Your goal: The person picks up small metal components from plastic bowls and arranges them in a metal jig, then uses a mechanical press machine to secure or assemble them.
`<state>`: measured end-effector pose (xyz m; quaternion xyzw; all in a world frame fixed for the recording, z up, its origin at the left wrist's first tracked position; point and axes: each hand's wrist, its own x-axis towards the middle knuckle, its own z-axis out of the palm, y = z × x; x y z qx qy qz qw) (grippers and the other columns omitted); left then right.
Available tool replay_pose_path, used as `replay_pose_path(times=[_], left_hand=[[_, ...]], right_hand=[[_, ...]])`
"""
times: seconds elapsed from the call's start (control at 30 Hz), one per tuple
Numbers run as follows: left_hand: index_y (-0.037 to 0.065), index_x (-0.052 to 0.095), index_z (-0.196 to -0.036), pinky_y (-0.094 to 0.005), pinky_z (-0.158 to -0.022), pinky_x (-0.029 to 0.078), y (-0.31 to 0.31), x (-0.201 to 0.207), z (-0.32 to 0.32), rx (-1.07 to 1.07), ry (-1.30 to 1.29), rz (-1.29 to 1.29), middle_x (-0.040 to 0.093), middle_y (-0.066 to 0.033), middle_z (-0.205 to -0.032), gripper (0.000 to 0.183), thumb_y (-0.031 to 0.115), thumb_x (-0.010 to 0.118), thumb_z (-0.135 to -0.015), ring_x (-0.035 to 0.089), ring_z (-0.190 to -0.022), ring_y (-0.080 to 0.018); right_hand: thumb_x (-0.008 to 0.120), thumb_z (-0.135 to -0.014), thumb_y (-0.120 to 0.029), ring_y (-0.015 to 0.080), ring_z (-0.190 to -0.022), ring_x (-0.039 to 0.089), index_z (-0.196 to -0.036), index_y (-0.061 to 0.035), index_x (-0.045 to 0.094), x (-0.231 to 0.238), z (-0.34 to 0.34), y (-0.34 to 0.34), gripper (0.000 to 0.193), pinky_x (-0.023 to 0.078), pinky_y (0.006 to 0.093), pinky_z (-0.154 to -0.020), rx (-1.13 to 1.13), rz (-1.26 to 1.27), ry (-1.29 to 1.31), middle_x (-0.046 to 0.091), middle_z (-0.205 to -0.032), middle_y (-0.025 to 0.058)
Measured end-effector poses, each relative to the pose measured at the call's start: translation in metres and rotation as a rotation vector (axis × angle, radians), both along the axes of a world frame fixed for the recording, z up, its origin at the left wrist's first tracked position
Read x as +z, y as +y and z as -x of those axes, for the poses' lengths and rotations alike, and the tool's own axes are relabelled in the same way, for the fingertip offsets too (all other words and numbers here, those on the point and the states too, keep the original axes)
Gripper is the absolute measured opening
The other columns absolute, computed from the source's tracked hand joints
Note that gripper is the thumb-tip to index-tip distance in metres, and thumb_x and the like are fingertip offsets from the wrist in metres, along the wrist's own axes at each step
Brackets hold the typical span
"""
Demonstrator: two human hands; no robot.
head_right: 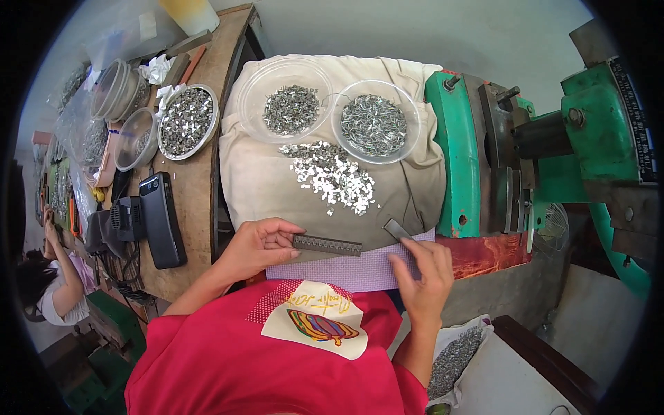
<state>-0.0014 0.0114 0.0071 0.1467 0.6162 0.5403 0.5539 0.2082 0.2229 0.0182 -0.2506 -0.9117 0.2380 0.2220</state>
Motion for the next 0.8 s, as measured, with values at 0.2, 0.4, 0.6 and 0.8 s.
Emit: replay_pose_path(times=[0.2, 0.4, 0.6, 0.8], left_hand=[[-0.008, 0.061, -0.12, -0.02, -0.074, 0.052, -0.001, -0.001, 0.0, 0.016, -0.048, -0.018, 0.067, -0.007, -0.091, 0.036, -0.005, 0.069, -0.085, 0.064, -0.084, -0.0078], [-0.007, 0.061, -0.12, -0.0201, -0.075, 0.053, 0.001, -0.001, 0.001, 0.007, -0.051, -0.023, 0.068, -0.0072, -0.094, 0.035, -0.007, 0.069, -0.086, 0.064, -0.085, -0.0074], [-0.005, 0.061, -0.12, -0.022, -0.075, 0.056, 0.0, -0.002, 0.005, -0.01, -0.133, -0.007, 0.067, -0.0081, -0.097, 0.028, 0.01, 0.063, -0.096, 0.066, -0.085, -0.0104], [-0.002, 0.059, -0.119, -0.0247, -0.073, 0.059, 0.0, 0.002, 0.004, -0.11, -0.527, -0.028, 0.068, -0.0105, -0.096, 0.037, 0.031, 0.049, -0.105, 0.068, -0.081, -0.014]], right_hand=[[0.084, -0.068, -0.024, 0.0276, -0.097, 0.057, -0.112, -0.01, 0.07, 0.005, 0.043, -0.026, 0.049, 0.046, 0.0397, -0.085, 0.339, 0.031, -0.029, 0.062, -0.102, 0.0069], [0.081, -0.072, -0.021, 0.0257, -0.095, 0.055, -0.111, -0.0107, 0.068, -0.009, 0.064, -0.03, 0.042, 0.044, 0.0394, -0.082, 0.476, 0.074, -0.067, 0.059, -0.098, 0.0041], [0.078, -0.074, -0.017, 0.0239, -0.092, 0.056, -0.105, -0.01, 0.068, -0.005, 0.068, -0.029, 0.033, 0.043, 0.0369, -0.077, 0.538, 0.069, -0.044, 0.058, -0.095, 0.0028], [0.079, -0.073, -0.014, 0.024, -0.09, 0.056, -0.105, -0.0092, 0.069, 0.016, 0.06, -0.036, 0.034, 0.043, 0.0373, -0.077, 0.595, 0.034, -0.002, 0.06, -0.096, 0.0033]])
